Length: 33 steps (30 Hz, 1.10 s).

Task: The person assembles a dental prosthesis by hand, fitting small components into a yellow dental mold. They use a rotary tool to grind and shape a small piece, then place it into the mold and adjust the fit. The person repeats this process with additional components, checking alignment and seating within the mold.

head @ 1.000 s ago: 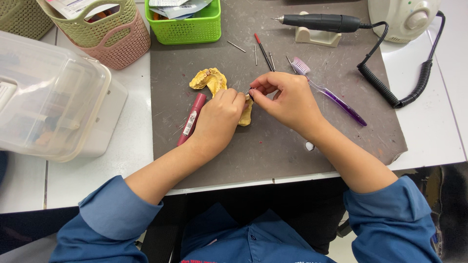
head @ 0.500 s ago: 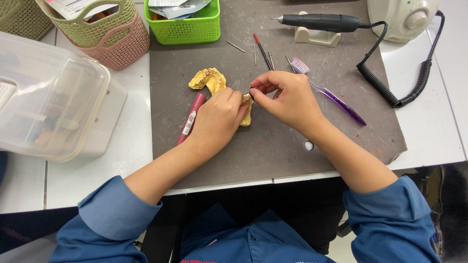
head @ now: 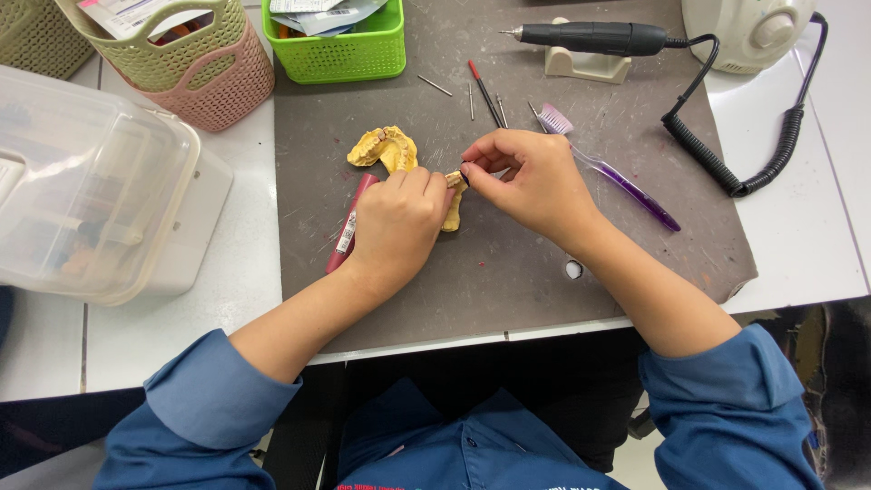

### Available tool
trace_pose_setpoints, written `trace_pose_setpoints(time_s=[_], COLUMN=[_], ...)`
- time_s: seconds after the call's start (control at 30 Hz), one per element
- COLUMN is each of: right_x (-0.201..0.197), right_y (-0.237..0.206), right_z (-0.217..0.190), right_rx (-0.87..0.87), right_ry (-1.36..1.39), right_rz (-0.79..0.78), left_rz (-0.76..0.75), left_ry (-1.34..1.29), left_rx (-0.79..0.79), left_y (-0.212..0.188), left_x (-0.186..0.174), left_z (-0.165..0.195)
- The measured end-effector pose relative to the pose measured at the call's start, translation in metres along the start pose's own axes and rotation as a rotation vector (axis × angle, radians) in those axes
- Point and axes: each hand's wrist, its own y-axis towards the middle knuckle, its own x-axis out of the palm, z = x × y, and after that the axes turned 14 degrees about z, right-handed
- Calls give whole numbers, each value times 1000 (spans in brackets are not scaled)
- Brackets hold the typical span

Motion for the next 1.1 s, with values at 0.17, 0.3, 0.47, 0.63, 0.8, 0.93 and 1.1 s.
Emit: trace_pose_setpoints(time_s=[0.17,0.3,0.47,0.63,0.8,0.93,1.1], right_x=[-1,-1,0,0,3,6,7], right_y=[1,-1,-2,-1,-2,-3,-3], right_z=[1,0,-1,0,0,1,2], right_rx=[-16,9,22,6,-47,-52,-31], right_ry=[23,69,94,14,-12,9,14], right_rz=[-3,-8,-20,-3,-4,1,7], left_rz=[48,-24,36,17,-22,-11,-11], left_ry=[-79,27,-67,-86,-105,-124,-119], left_rx=[-58,-1,-2,-71,-150,-168,-174], left_y=[-1,-1,2,1,-2,-4,-4], left_x=[2,2,-5,-10,-10,-10,-8], left_z=[0,-2,-2,3,6,6,8])
